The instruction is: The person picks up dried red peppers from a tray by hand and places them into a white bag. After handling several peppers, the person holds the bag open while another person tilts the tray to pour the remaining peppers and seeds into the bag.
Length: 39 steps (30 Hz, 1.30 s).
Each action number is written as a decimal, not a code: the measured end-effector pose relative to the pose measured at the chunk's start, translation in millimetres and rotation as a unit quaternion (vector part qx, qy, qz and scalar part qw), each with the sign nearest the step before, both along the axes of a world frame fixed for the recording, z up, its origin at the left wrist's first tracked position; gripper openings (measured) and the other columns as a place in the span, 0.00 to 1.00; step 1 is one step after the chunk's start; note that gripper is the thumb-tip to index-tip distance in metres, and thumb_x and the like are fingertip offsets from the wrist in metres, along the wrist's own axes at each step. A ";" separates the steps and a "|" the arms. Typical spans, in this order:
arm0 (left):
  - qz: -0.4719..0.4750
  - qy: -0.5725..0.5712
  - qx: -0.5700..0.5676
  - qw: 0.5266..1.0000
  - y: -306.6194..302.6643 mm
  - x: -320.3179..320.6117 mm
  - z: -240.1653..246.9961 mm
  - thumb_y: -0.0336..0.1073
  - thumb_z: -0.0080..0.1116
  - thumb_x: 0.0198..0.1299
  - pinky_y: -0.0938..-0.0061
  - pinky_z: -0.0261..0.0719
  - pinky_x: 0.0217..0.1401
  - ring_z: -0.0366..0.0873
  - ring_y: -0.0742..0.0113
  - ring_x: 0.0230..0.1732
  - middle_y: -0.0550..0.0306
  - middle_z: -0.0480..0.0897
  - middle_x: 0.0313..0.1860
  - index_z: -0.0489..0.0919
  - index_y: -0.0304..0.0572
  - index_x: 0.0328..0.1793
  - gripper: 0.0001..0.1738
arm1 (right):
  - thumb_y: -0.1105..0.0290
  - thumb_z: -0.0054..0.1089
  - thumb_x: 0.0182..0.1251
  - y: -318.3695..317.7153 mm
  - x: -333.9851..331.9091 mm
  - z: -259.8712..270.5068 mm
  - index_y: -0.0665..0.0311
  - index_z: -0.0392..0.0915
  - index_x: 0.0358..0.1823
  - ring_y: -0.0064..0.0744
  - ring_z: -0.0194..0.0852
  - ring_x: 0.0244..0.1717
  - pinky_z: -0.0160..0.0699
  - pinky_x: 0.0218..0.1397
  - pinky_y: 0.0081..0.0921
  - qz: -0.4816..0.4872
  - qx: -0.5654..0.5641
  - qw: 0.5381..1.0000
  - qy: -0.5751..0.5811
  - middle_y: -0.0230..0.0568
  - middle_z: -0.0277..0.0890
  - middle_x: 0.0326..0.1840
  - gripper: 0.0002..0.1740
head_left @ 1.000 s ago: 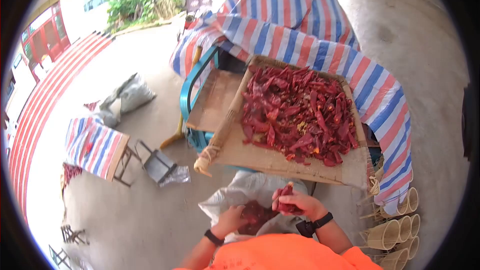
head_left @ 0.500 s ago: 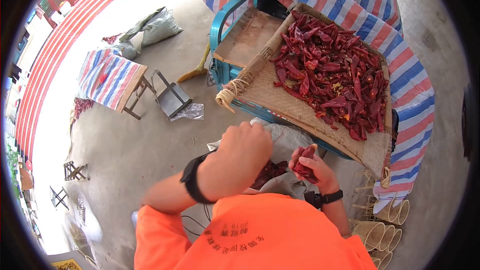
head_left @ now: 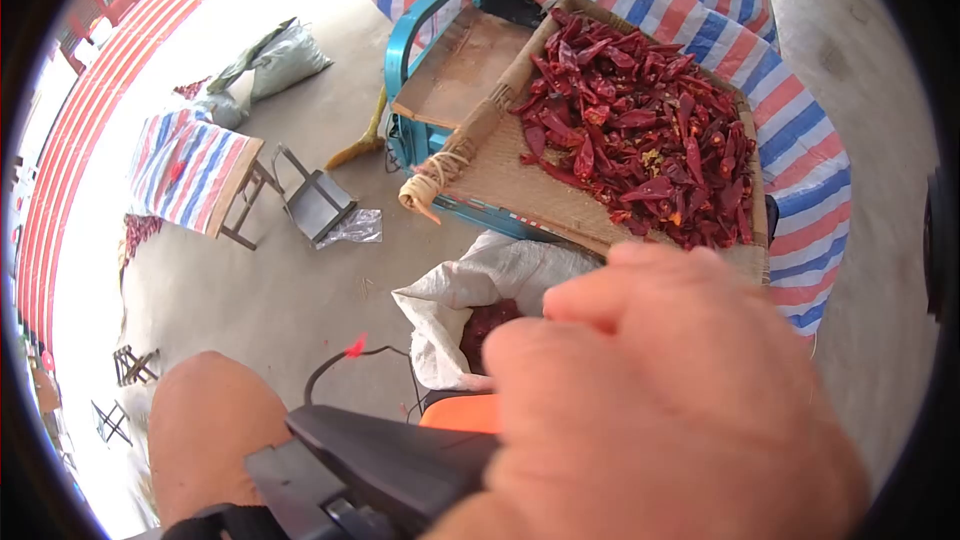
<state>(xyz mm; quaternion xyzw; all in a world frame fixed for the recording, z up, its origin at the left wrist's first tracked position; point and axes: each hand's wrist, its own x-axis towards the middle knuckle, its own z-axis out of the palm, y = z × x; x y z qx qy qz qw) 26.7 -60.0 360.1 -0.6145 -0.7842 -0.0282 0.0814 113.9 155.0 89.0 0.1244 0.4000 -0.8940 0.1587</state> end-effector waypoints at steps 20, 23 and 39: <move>-0.030 -0.011 0.004 0.999 4.5 5.7 3.4 0.28 0.63 0.43 0.68 0.77 0.36 0.79 0.54 0.39 0.49 0.77 0.34 0.74 0.35 0.39 0.15 | 0.63 0.58 0.69 8.9 19.8 -44.0 0.59 0.71 0.49 0.24 0.73 0.28 0.70 0.24 0.20 -0.025 -0.010 0.998 -0.065 0.38 0.79 0.40 0.13; -0.032 -0.013 -0.002 0.999 6.7 8.4 4.6 0.29 0.63 0.44 0.67 0.77 0.37 0.79 0.53 0.39 0.49 0.77 0.34 0.74 0.35 0.39 0.15 | 0.62 0.57 0.69 -3.5 11.5 -9.7 0.58 0.71 0.49 0.24 0.73 0.27 0.69 0.24 0.19 -0.001 -0.040 0.999 -0.012 0.38 0.78 0.41 0.12; -0.046 -0.028 0.016 0.998 8.9 8.3 4.3 0.30 0.62 0.47 0.65 0.76 0.37 0.80 0.51 0.40 0.45 0.78 0.34 0.74 0.34 0.40 0.14 | 0.64 0.59 0.67 -1.6 22.2 3.5 0.60 0.72 0.52 0.28 0.80 0.34 0.81 0.32 0.24 -0.098 -0.012 0.992 0.079 0.39 0.81 0.43 0.15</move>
